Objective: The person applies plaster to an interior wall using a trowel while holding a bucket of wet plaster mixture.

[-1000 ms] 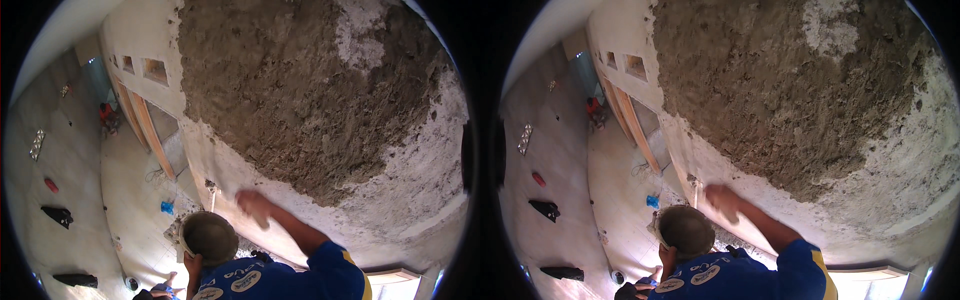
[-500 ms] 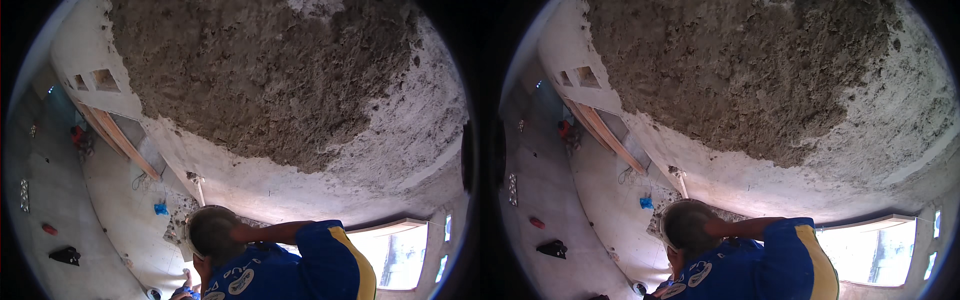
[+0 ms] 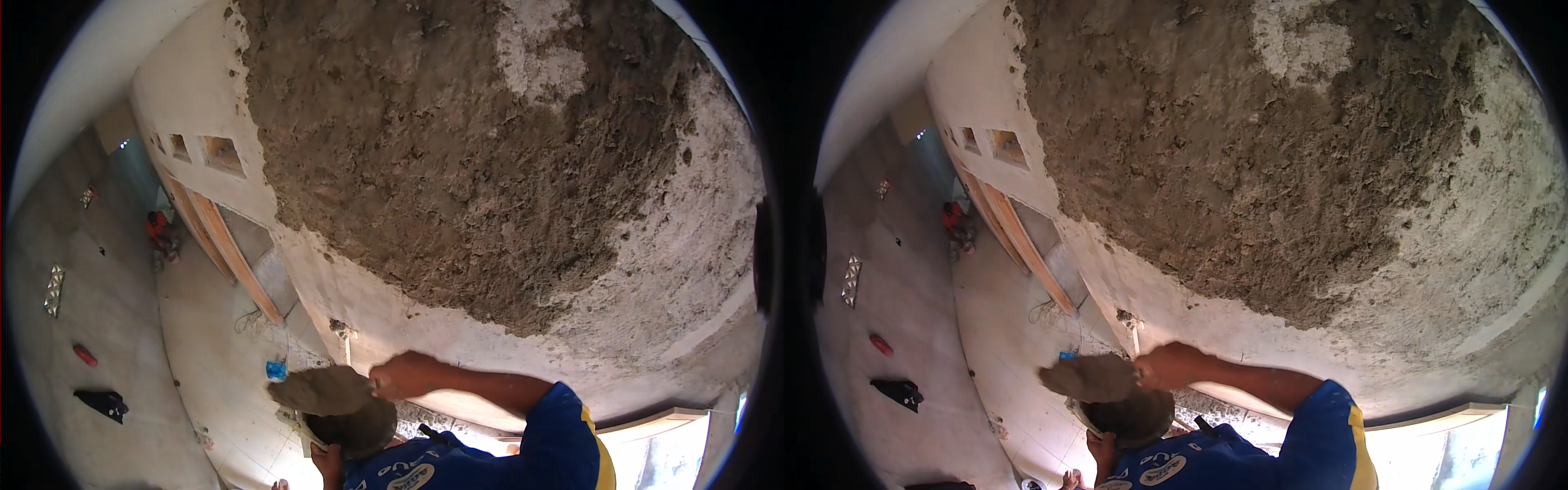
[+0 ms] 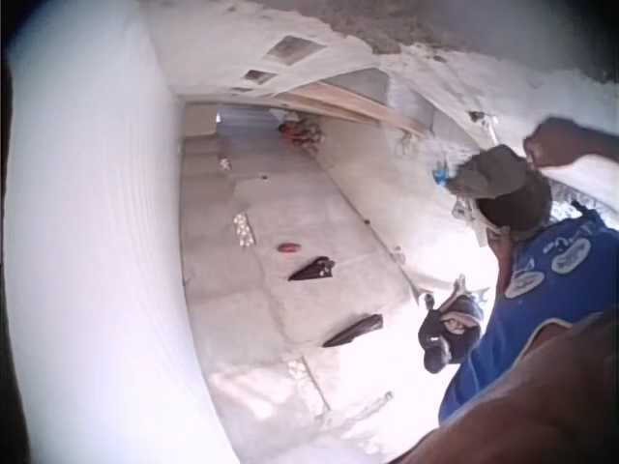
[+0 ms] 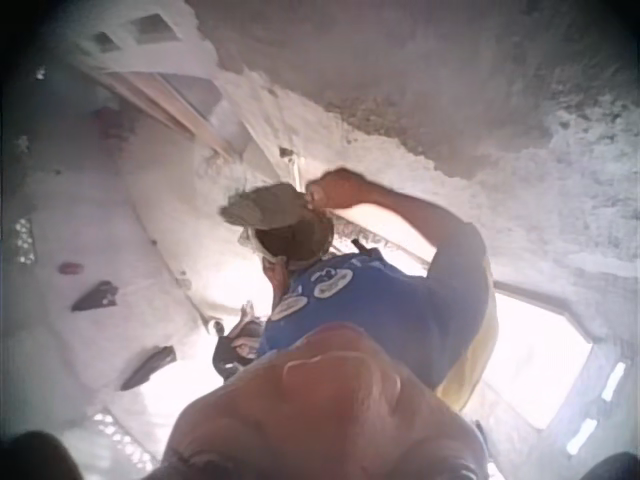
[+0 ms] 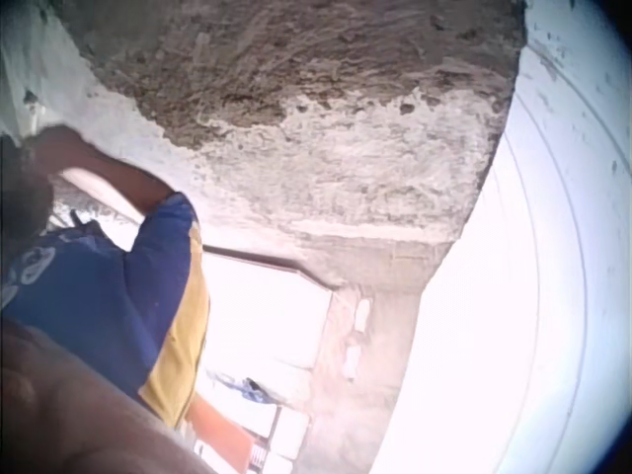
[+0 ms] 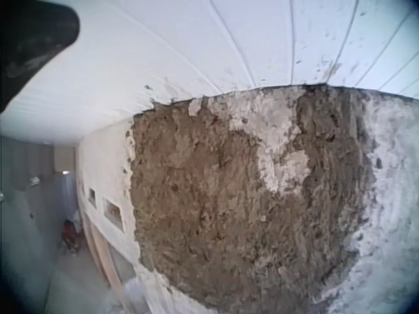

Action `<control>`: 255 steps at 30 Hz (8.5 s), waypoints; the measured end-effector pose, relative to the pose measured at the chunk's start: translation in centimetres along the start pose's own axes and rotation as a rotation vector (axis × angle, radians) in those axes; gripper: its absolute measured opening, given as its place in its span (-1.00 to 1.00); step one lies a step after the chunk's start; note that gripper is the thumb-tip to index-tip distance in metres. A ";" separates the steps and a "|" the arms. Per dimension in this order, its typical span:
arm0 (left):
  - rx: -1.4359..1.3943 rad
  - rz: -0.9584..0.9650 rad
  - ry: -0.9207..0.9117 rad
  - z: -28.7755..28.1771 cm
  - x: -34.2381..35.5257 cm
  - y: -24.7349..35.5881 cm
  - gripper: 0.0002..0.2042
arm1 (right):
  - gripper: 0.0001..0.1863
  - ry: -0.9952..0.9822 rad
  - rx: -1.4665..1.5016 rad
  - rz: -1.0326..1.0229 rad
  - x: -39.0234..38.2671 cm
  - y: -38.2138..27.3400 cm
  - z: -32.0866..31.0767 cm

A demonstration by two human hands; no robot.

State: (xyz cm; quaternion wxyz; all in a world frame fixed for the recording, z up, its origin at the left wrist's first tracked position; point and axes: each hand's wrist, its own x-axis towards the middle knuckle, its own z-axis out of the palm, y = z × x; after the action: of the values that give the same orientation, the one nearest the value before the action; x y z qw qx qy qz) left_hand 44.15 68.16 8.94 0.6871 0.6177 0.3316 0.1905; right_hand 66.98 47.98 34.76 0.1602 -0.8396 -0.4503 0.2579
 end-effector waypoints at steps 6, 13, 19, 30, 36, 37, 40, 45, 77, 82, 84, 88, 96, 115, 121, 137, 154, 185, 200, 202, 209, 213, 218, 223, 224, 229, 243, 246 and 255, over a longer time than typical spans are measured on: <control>-0.005 -0.095 -0.010 0.8 0.7 1.6 -0.64 | -0.66 0.383 1.195 -0.379 -3.5 6.5 -11.5; 0.046 0.041 -0.104 -1.2 0.4 -0.1 -0.47 | -0.67 -0.027 1.030 0.127 0.2 3.0 10.6; 0.178 -0.128 -0.103 0.8 -1.3 2.0 -0.59 | -0.76 -0.094 -0.260 0.204 3.5 8.1 17.9; 0.006 -0.206 -0.139 0.9 -2.1 2.9 -0.60 | -0.63 -0.243 0.081 0.133 0.3 7.3 20.1; 0.029 0.148 -0.057 -0.4 -0.5 0.1 -0.55 | -0.52 -0.174 -0.061 0.169 2.9 6.6 14.3; -0.007 0.082 -0.030 -0.5 -0.7 0.3 -0.54 | -0.53 -0.116 -0.103 0.099 2.9 4.7 11.8; -0.009 -0.092 -0.001 -0.4 -0.4 0.5 -0.56 | -0.53 -0.102 -0.100 -0.012 4.6 0.7 1.8; -0.097 0.091 0.140 0.0 -0.6 2.8 -0.61 | -0.71 0.033 0.484 -0.362 2.3 -5.9 -20.2; -0.024 -0.042 0.007 -0.3 -2.4 4.6 -0.59 | -0.68 -0.205 -0.051 0.115 2.3 6.3 19.2; 0.066 0.140 -0.001 -1.4 -2.3 0.2 -0.49 | -0.69 -0.029 -0.188 0.067 5.5 3.7 10.1; 0.070 0.164 0.005 -1.9 -1.8 -0.4 -0.43 | -0.67 -0.015 -0.198 -0.015 6.2 -0.8 2.1; 0.100 0.096 0.143 -0.6 -1.3 1.7 -0.62 | -0.72 0.036 0.108 -0.238 5.0 -7.7 -14.7; 0.175 0.071 0.158 -2.7 -0.3 -2.3 -0.75 | -0.56 0.428 1.158 -0.276 7.8 -5.4 -22.3; 0.300 0.032 -0.030 1.2 -3.3 3.2 -0.75 | -0.71 -0.380 -0.173 -0.013 5.5 6.3 22.2; 0.071 -0.019 0.034 1.1 -1.7 0.7 -0.76 | -0.55 -0.269 -0.080 0.103 1.9 6.9 14.4; -0.017 0.075 0.118 0.0 -0.1 0.4 -0.65 | -0.85 0.156 0.882 -0.102 0.8 -1.5 -6.8; 0.707 0.206 -0.390 8.0 8.7 10.6 -0.84 | -0.73 0.050 -0.013 0.403 3.2 10.2 19.3; 0.118 -0.245 -0.596 11.1 19.0 14.6 -0.77 | -0.59 0.988 1.601 0.271 -4.4 -8.2 -0.5; 0.631 0.485 -0.462 7.9 20.8 12.5 -0.76 | -0.71 1.784 -0.756 1.253 -14.9 3.6 -25.5; 0.662 0.298 -0.412 6.9 21.0 13.7 -0.74 | -0.60 1.342 -0.448 0.857 -6.5 0.8 -14.3; 0.638 0.559 -0.619 9.3 24.1 10.1 -0.68 | -0.64 0.613 0.718 0.776 1.0 -3.2 15.9; 0.698 0.611 -0.788 12.6 20.5 16.6 -0.77 | -0.75 0.390 0.374 0.345 1.5 1.9 24.9; 0.659 0.532 -0.955 15.7 16.2 23.2 -0.78 | -0.66 0.284 1.488 0.367 5.4 -1.4 20.2; 0.528 0.488 -0.989 16.5 16.3 22.9 -0.79 | -0.76 0.295 1.921 0.399 3.8 -5.7 14.6; 0.519 0.501 -0.988 16.6 16.6 22.6 -0.79 | -0.76 0.304 1.908 0.394 3.2 -5.9 14.6; -0.010 -0.149 -0.755 15.4 17.7 20.3 -0.82 | -0.79 0.502 2.424 -0.012 -0.1 -7.9 12.2; 0.762 0.078 -0.296 4.4 21.1 12.8 -0.80 | -0.69 2.372 -0.038 -0.104 -10.2 -10.7 -22.9; 0.599 0.159 -0.260 4.9 22.3 8.6 -0.78 | -0.81 2.516 -0.642 0.433 -15.5 -3.4 -29.6; 0.635 0.358 -0.395 0.3 26.5 7.2 -0.77 | -0.51 0.884 0.514 0.332 7.7 -8.0 6.3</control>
State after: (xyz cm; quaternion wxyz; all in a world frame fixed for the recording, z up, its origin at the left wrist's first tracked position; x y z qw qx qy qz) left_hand 64.15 86.87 10.15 0.4687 0.8717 0.1231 0.0729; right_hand 61.50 59.05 31.42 0.4921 -0.8617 -0.1236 0.0038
